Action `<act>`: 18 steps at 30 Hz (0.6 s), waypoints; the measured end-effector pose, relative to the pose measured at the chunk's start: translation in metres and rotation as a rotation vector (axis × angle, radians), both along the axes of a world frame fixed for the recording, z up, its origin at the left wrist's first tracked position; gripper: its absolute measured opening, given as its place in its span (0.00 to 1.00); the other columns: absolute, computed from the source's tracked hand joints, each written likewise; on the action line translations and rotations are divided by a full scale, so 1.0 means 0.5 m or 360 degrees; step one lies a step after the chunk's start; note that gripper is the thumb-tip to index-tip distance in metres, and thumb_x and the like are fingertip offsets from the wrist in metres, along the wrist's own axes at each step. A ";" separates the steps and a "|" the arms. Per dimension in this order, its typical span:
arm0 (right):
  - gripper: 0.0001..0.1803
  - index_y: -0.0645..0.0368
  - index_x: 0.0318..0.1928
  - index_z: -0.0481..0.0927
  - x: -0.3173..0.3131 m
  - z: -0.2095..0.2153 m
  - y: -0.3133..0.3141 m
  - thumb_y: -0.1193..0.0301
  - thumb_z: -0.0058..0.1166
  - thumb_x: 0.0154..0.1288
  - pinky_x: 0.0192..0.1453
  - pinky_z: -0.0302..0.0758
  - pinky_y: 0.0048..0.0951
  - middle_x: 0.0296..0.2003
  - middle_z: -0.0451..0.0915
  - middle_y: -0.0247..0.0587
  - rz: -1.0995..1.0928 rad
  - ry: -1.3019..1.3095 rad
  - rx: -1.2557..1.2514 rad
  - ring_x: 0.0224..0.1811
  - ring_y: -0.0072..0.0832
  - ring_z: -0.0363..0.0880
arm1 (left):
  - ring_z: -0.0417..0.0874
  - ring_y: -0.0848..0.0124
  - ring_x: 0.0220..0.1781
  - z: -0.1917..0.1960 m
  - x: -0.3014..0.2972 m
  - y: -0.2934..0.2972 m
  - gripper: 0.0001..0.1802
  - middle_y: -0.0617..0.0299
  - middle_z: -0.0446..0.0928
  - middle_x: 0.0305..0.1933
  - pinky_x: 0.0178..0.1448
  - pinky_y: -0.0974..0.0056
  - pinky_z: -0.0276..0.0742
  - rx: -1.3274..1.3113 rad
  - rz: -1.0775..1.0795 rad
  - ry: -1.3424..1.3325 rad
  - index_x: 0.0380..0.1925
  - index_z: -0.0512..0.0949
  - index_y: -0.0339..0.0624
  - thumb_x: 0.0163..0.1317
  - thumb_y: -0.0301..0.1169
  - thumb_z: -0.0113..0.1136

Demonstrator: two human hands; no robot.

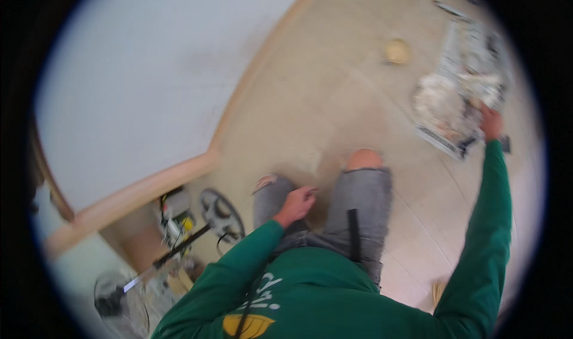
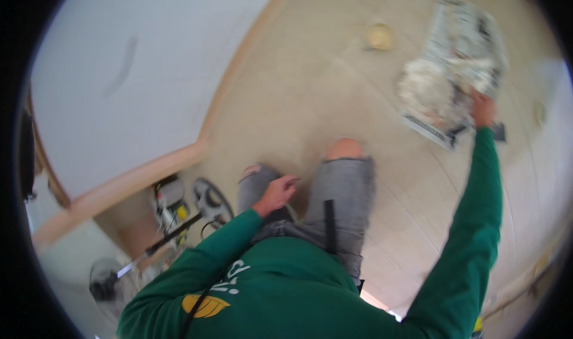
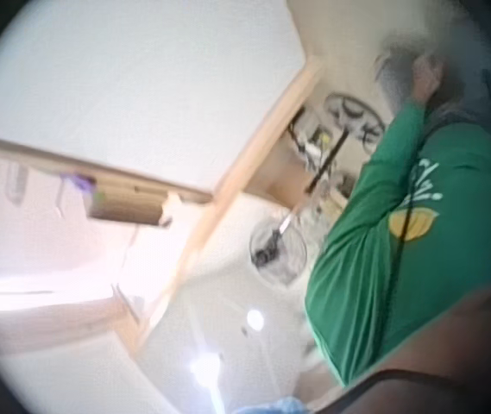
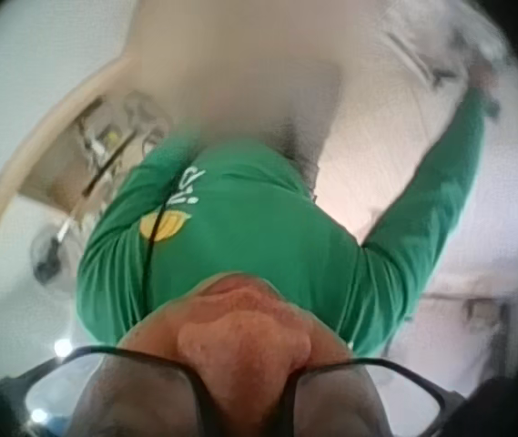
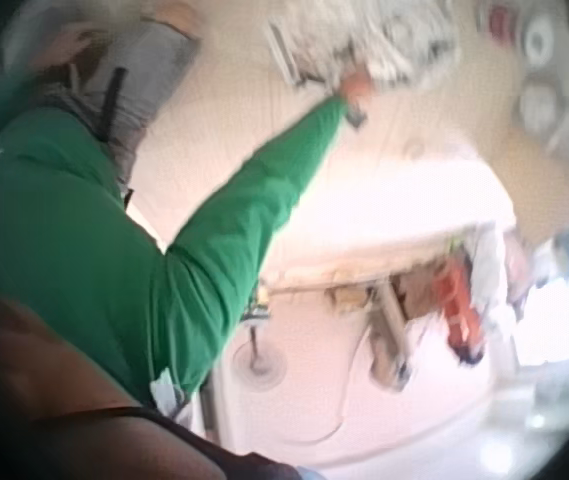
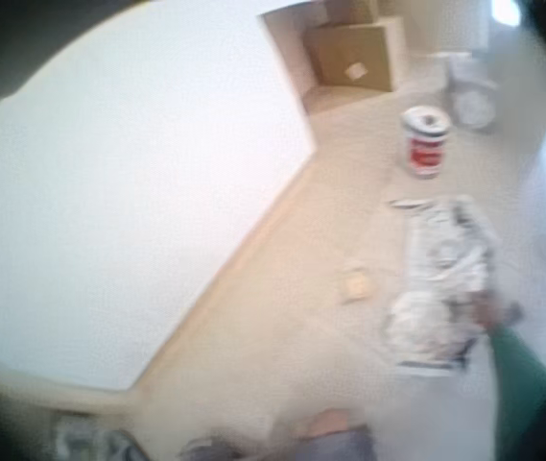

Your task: The person kneels on the floor and uses a putty knife to apply and smooth a bead of white caulk along the seam where a wooden trim meets a white wall. They repeatedly scoop material from a newspaper on the floor and work the tool along the joint to create a smooth finish.

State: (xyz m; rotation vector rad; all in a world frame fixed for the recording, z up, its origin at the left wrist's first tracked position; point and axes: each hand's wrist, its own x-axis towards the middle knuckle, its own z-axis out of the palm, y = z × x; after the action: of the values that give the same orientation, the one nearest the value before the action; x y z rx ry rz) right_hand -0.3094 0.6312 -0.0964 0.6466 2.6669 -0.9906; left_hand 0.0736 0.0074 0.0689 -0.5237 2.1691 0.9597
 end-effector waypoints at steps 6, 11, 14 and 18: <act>0.26 0.61 0.53 0.87 0.021 -0.060 0.026 0.51 0.68 0.69 0.40 0.81 0.28 0.35 0.87 0.46 -0.0320 0.0158 0.0319 0.37 0.29 0.86 | 0.86 0.66 0.34 0.016 0.012 -0.005 0.20 0.52 0.86 0.36 0.42 0.60 0.83 0.0018 0.0155 -0.0176 0.62 0.81 0.42 0.73 0.34 0.62; 0.14 0.67 0.54 0.82 -0.023 -0.079 0.129 0.69 0.60 0.76 0.39 0.81 0.23 0.36 0.85 0.41 -0.0871 0.0408 -0.1081 0.38 0.28 0.83 | 0.79 0.72 0.22 0.002 0.012 0.017 0.20 0.57 0.82 0.25 0.29 0.62 0.78 0.0134 0.0258 -0.0247 0.62 0.81 0.41 0.73 0.34 0.63; 0.15 0.67 0.53 0.83 -0.016 -0.081 0.061 0.67 0.58 0.75 0.37 0.81 0.26 0.35 0.83 0.39 -0.0990 0.0836 -0.0867 0.35 0.27 0.81 | 0.80 0.72 0.23 0.026 0.014 0.008 0.20 0.57 0.82 0.27 0.31 0.62 0.79 0.0102 0.0301 -0.0338 0.63 0.81 0.41 0.74 0.32 0.62; 0.23 0.65 0.50 0.88 -0.030 -0.023 0.106 0.54 0.60 0.75 0.37 0.79 0.26 0.35 0.84 0.39 -0.0791 0.0554 -0.0590 0.34 0.25 0.80 | 0.81 0.72 0.25 -0.002 -0.008 0.018 0.20 0.56 0.84 0.29 0.33 0.62 0.81 0.0128 0.0222 -0.0249 0.63 0.81 0.42 0.72 0.30 0.59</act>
State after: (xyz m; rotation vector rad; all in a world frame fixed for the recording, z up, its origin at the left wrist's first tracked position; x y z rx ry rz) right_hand -0.3244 0.6843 -0.1079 1.1682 2.5249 -1.8234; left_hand 0.0696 0.0166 0.0679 -0.6945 1.9669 1.0401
